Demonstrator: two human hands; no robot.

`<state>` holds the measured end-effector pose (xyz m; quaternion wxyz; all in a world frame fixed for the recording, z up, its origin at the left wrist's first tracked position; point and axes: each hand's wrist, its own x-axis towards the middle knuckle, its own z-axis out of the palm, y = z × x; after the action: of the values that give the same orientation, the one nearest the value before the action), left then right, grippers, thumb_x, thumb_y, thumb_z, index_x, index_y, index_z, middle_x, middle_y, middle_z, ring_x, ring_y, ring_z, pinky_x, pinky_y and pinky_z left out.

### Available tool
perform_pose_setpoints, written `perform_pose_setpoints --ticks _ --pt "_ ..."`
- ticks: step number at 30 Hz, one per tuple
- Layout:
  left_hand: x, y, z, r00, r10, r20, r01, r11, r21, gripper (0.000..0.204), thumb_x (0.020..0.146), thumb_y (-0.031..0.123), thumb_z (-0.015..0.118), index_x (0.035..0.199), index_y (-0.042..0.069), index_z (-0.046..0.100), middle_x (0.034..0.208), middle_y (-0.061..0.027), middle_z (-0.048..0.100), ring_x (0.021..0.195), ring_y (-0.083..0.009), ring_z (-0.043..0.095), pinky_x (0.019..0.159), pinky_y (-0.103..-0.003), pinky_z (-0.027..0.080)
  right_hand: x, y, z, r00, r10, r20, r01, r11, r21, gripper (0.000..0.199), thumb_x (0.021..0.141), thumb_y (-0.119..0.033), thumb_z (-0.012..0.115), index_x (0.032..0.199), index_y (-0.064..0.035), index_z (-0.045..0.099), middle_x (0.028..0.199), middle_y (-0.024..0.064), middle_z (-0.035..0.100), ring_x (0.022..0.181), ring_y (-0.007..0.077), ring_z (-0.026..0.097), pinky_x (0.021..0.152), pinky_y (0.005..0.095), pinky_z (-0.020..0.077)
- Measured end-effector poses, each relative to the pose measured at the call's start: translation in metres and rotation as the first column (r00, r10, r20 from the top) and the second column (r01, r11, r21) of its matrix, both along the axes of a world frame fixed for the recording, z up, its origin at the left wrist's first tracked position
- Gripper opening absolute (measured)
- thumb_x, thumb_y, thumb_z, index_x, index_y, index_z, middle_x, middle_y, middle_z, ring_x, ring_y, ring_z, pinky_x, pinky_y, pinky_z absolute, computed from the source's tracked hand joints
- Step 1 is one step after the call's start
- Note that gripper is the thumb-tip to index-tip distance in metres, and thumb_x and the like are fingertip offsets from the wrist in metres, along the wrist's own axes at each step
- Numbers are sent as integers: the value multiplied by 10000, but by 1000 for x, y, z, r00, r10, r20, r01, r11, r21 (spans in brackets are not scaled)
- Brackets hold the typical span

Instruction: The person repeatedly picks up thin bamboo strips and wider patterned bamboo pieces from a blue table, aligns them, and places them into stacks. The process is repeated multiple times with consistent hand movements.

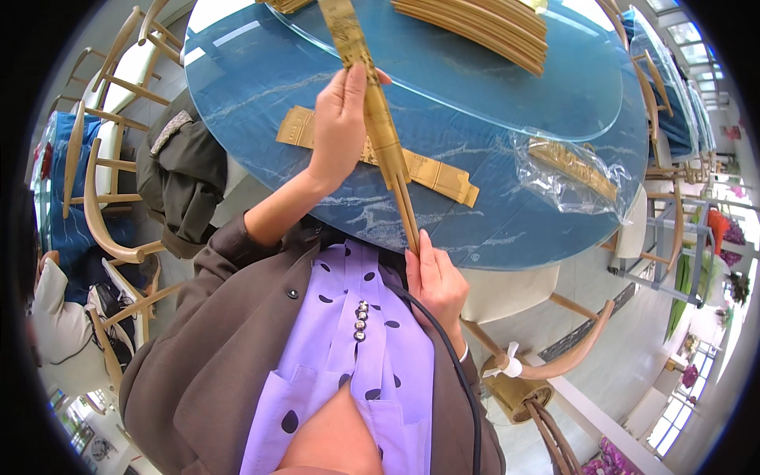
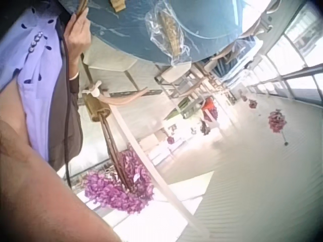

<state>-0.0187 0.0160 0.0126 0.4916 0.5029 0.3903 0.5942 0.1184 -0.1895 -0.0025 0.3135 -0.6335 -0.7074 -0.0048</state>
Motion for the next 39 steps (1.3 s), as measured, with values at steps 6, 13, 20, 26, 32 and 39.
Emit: perform_pose_setpoints --ticks 6,13,20,26,32,39 --pt "1 -3 2 982 48 -183 -25 992 127 411 1086 269 464 822 -30 563 607 -116 462 546 -200 385 533 -365 367 7 -6 -2 1000 10 14 -10 1000 28 387 845 -20 743 1217 54 665 784 112 650 583 226 619 526 326 498" --pt "3 -10 5 984 70 -162 -45 987 151 419 1078 266 487 790 -35 526 606 -137 436 535 -227 366 521 -373 353 6 -2 0 1000 15 -25 -14 998 53 392 838 0 737 1220 55 664 795 114 646 603 235 620 537 332 501" --pt "-1 -1 8 998 51 27 -54 993 109 378 1075 314 505 875 10 607 666 -27 508 589 -113 410 546 -285 367 3 3 4 998 51 -38 -49 996 71 394 848 1 733 1231 54 660 802 120 634 627 243 620 553 340 505" --pt "-6 2 1 987 -110 119 115 993 -34 327 1062 336 543 899 64 627 699 55 506 613 -14 432 519 -213 336 1 3 7 998 22 -55 -19 998 54 387 872 -6 724 1248 53 653 812 123 633 644 246 616 563 333 504" --pt "-12 2 10 969 -151 196 168 983 -74 311 1045 338 577 910 64 640 687 65 503 575 -2 385 488 -198 295 1 2 3 998 -21 -53 23 999 39 390 882 -10 722 1261 48 648 857 118 629 659 228 612 575 331 509" --pt "-8 -7 11 943 -41 330 69 995 -74 340 1077 312 510 893 53 633 665 71 475 560 -6 339 481 -215 285 -6 12 11 989 -38 -141 45 998 52 383 900 -12 712 1275 27 648 870 110 624 698 218 628 597 320 512"
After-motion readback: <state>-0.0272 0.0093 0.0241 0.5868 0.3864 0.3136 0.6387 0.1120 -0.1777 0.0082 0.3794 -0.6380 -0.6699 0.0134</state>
